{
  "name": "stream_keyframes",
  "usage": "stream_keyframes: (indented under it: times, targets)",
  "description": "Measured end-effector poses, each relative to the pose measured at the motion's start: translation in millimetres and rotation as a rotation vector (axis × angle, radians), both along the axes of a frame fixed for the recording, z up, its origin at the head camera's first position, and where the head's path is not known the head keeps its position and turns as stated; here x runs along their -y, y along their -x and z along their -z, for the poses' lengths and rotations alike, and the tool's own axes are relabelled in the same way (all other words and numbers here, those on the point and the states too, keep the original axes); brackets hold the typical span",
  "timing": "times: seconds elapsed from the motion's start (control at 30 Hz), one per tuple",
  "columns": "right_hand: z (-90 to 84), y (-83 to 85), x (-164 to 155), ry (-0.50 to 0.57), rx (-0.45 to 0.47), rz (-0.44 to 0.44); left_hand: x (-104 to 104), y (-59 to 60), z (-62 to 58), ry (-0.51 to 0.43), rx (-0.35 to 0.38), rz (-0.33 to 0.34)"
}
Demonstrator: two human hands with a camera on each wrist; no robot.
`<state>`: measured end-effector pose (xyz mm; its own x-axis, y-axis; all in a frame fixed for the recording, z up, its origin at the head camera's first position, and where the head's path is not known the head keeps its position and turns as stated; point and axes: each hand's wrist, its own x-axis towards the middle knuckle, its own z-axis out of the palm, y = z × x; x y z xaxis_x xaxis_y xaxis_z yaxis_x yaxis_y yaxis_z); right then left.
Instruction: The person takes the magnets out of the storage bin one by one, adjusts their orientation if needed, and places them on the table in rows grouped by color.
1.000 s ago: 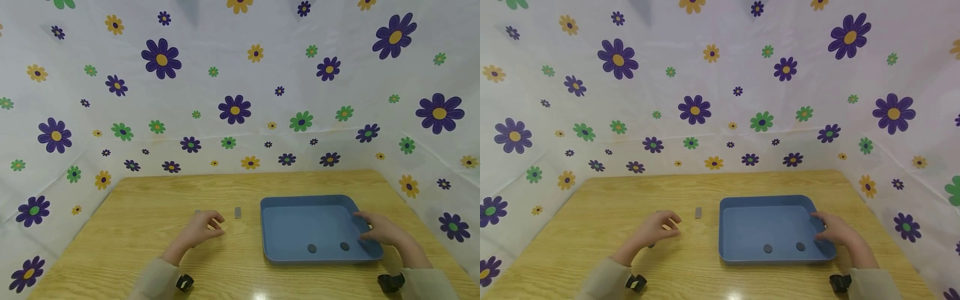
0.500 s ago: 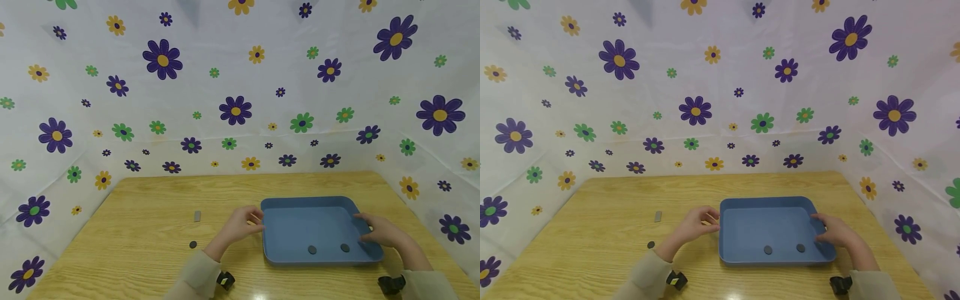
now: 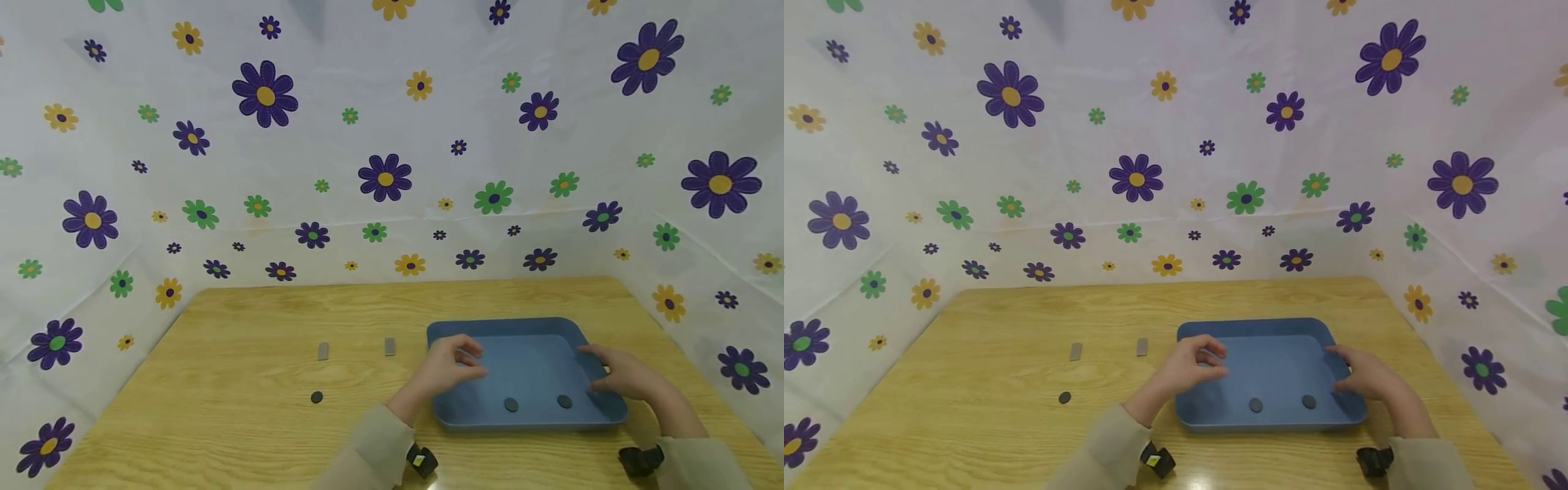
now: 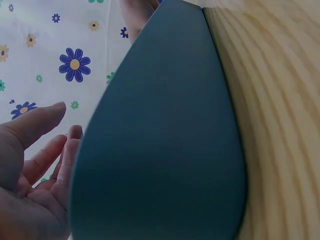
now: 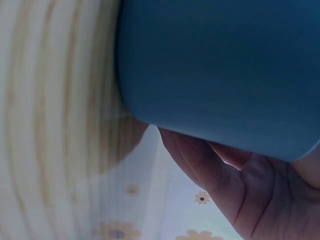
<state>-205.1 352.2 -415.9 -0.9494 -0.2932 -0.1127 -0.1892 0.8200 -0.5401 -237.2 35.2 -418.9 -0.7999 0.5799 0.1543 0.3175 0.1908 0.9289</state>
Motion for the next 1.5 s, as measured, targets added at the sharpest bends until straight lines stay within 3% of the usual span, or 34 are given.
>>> stream_keyframes:
  times: [0.27, 0.53, 1.07, 1.27, 1.5]
  targets:
    - [-0.5, 2.1, -1, -0.026, -0.004, 0.009, -30, -1.5, 0.0, 0.035, 0.016, -0.046]
    - [1.1, 2.9, -2, -0.013, 0.023, 0.013, -47, -5.2, 7.9, 0.076, 0.061, -0.013]
    - [3.1, 3.0, -3, -0.019, 0.012, 0.02, -55, -1.7, 29.4, 0.187, 0.13, 0.025]
    - [14.3, 5.9, -11, 0.013, -0.009, -0.016, -58, -0.8, 34.9, 0.262, 0.08, 0.01]
    - [13.3, 7.8, -10, 0.057, 0.019, 0.003, -56, 2.5, 33.6, 0.329, 0.123, 0.096]
